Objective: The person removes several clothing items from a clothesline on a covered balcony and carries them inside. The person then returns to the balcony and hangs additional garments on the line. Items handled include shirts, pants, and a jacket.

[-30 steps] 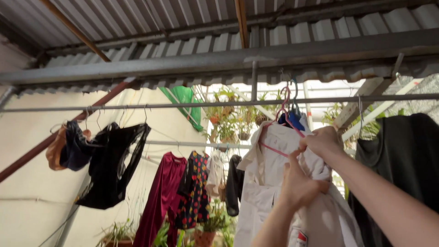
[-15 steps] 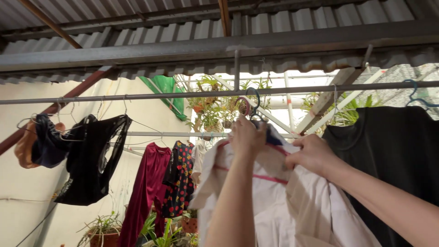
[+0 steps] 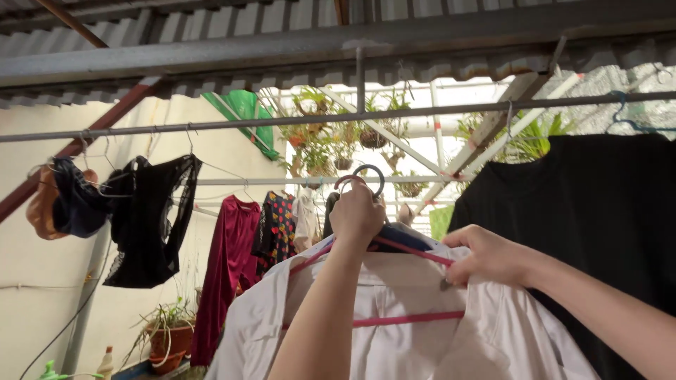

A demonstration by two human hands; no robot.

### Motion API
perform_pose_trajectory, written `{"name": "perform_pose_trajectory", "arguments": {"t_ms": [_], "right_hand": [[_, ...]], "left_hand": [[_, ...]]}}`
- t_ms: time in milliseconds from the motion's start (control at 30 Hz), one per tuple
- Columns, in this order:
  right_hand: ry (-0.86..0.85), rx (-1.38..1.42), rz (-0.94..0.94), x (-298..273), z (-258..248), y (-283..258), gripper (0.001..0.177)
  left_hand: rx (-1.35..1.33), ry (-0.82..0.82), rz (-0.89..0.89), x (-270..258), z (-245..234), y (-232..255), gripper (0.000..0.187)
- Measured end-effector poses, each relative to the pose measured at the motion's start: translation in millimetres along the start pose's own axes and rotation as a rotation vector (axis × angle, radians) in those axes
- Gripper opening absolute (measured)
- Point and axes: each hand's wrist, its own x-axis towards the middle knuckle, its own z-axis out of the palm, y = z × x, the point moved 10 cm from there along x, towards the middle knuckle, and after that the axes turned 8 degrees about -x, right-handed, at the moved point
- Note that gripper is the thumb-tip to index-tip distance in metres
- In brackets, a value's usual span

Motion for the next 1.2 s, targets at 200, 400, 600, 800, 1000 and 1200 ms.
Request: {"name": "perform_pose_trajectory", "arguments": {"t_ms": [200,400,600,800,1000,1200], "right_hand": [[-0.055,0.163,0.137,-49.6,0.7,-42.0,0.07],[-0.016,-0.069,0.1,-63.7,-34.3,-29.3,0.066],[0.276,-0.514,0.149,-89.4,-93.1,-20.8,0.065],[0.509,-0.569,0.268,-171.7,-160.3,-12.1,0.061],[0.591,-0.633,0.334,-258.1,-234.3,-7.0,0.063],[0.576,-0.781,0.408,-323.2,-297.8,16.0,0.072]], "left_hand": [[0.029,-0.067,-0.045,-37.7,2.3,40.3,0.047],[0.02,-0.031,0.069,-42.9,15.2,104.1,0.044],[-0.055,-0.007,0.149,-63.9,28.9,187.8,0.037],[-0.136,-0.031,0.207,-89.6,61.9,271.0,0.031],[-0.301,-0.079,0.231,-129.7,86.4,360.4,0.038],[-0.452,-0.129,0.213,-174.0,117.4,437.9,0.051]]}}
